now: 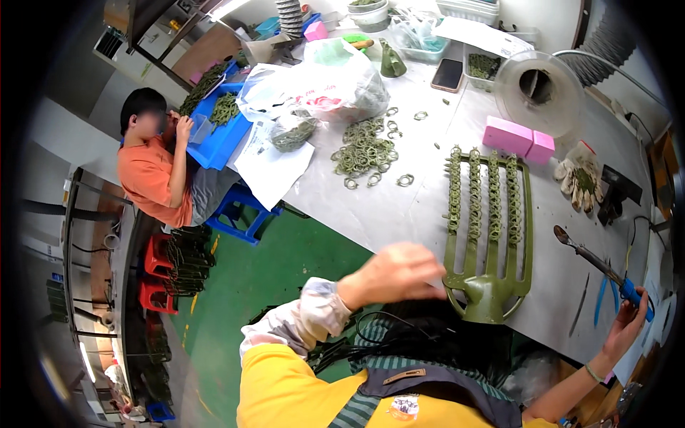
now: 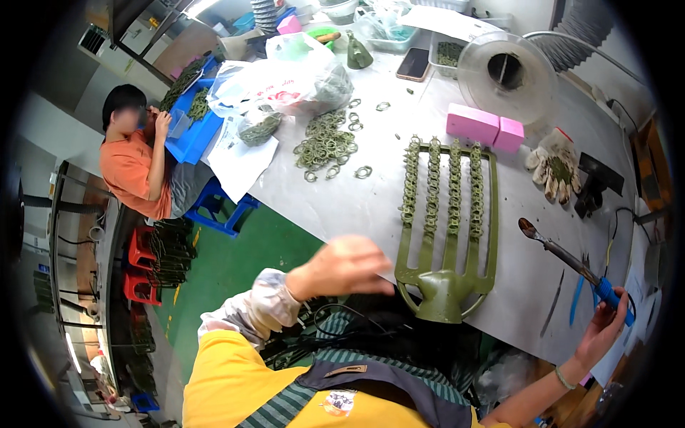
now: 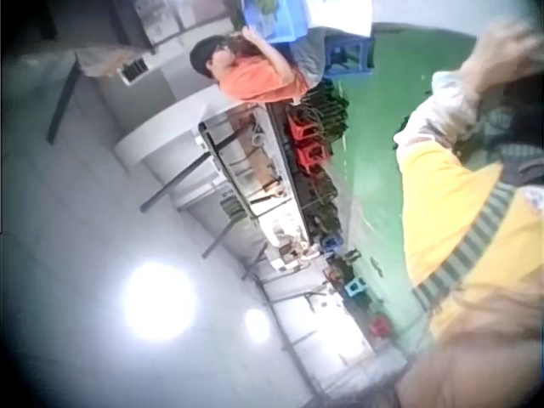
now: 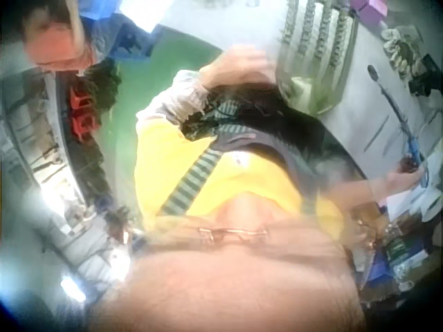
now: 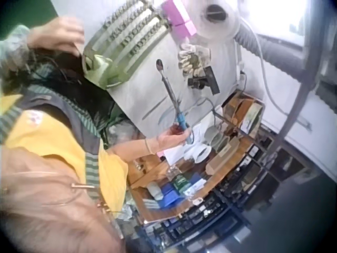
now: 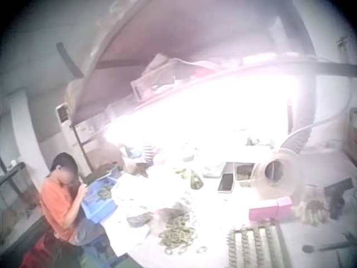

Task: The person assembles small green components onto a large green rake-like fixture using a soldering iron, picking up pieces from a pile and placing them into slots on the fixture. The person also handles a small plastic bag and places a piece into it.

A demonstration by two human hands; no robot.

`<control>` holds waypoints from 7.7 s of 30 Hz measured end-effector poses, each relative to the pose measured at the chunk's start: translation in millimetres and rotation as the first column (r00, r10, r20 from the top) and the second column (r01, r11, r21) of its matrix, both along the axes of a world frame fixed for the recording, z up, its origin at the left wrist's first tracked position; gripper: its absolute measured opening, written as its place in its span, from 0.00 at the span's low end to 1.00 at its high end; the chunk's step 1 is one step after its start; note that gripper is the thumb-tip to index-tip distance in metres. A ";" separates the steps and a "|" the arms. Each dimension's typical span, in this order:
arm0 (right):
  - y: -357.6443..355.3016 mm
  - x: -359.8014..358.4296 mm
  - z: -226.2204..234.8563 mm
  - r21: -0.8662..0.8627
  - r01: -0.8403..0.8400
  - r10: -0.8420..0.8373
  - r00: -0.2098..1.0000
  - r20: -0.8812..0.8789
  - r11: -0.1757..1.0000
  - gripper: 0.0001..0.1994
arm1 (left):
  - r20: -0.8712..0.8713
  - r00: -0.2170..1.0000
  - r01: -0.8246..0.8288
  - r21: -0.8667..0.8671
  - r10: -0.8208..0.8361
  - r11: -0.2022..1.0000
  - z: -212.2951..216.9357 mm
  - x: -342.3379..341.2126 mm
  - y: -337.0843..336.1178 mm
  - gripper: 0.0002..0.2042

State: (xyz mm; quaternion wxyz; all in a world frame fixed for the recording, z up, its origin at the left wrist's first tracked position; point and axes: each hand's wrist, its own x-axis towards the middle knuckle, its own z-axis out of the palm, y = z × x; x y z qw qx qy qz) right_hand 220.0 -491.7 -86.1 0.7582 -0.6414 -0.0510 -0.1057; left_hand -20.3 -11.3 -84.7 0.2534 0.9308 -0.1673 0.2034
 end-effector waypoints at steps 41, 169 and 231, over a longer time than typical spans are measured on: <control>34.4 15.7 24.3 0.076 0.132 -0.125 0.988 -0.093 0.988 0.16 | 0.203 0.626 -0.778 0.096 0.753 0.621 5.1 -11.1 308.0 0.07; 130.9 52.5 13.5 0.049 -0.060 0.067 0.985 -0.161 0.997 0.10 | -0.364 0.712 -0.641 0.012 0.600 0.768 -16.7 237.3 158.6 0.14; 119.8 47.4 9.6 0.050 -0.092 0.098 0.986 -0.136 0.994 0.10 | -0.291 0.956 -0.067 -0.323 -0.031 0.944 21.0 223.4 -0.2 0.07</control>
